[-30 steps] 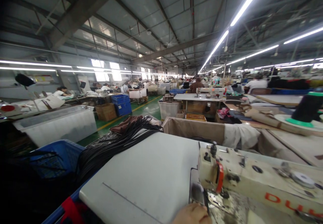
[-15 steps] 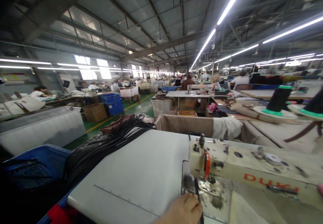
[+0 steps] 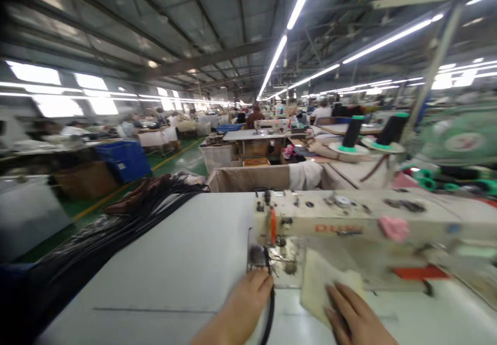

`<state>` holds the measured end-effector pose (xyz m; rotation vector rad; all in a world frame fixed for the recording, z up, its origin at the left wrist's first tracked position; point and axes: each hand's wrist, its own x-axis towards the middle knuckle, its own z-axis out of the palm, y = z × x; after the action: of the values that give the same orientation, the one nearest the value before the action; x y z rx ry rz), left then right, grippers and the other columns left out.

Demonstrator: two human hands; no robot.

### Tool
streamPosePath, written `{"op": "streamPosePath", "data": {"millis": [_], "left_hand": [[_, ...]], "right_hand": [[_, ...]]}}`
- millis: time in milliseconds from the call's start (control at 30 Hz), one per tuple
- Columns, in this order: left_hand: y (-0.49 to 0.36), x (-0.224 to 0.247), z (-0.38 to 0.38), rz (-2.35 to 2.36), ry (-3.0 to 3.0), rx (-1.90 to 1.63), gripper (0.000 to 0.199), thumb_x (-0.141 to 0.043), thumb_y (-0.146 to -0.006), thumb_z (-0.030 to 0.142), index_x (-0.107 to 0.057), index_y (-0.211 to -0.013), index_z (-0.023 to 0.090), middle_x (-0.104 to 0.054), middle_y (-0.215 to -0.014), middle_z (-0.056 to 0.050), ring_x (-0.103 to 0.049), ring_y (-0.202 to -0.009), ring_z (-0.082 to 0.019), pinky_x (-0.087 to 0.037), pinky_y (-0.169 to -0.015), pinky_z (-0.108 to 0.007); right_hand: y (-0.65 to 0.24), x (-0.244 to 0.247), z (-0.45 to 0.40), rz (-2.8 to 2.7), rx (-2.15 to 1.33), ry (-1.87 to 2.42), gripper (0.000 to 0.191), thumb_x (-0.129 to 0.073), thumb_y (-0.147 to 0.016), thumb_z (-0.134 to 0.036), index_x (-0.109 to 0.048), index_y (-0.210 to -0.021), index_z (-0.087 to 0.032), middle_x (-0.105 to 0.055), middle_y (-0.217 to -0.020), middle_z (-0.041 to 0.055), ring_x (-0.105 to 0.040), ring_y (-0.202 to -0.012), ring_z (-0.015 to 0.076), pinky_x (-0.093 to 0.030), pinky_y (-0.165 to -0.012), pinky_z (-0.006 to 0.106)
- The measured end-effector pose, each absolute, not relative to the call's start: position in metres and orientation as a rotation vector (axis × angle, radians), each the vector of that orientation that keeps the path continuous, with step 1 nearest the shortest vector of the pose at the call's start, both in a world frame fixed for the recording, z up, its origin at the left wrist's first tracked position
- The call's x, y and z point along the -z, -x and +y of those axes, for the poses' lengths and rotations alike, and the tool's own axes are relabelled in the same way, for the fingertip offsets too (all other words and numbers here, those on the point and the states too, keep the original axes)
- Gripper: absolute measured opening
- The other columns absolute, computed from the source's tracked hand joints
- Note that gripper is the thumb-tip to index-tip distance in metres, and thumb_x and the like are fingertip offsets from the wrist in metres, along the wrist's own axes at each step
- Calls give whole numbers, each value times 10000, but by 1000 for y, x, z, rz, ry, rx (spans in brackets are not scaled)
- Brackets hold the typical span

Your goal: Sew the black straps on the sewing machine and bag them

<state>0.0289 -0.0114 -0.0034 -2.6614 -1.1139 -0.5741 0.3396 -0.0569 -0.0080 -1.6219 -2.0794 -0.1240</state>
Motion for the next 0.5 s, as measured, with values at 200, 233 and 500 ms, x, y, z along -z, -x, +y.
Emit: {"op": "streamPosePath", "data": {"millis": [200,233,500], "left_hand": [[-18,19,-11,-1145,2660,623,566,-436,-847,-83,-604,-1329,160,-663,-1327,-129,-649,-1221,-237,-547,-1065,-393],[-17,21,-11,-1126,2649,631,570,-427,-847,-86,-607,-1327,163,-662,-1330,-127,-649,-1222,-236,-548,-1067,-395],[-16,28,-9,-1032,2555,723,455,-423,-918,-35,-646,-1272,144,-682,-1281,-133,-669,-1184,-252,-576,-1039,-405]], "right_hand": [[-309,-53,-76,-2080,-150,1879,439,-507,-974,-345,-688,-1360,-241,-622,-1469,70,-599,-1332,256,-491,-1135,411],[-308,-56,-75,-2095,-183,1865,443,-517,-969,-327,-678,-1372,-242,-616,-1477,63,-579,-1356,254,-475,-1149,407],[-325,-50,-46,-2205,-123,1710,466,-520,-954,-193,-655,-1397,-246,-619,-1474,49,-564,-1373,223,-454,-1162,385]]}}
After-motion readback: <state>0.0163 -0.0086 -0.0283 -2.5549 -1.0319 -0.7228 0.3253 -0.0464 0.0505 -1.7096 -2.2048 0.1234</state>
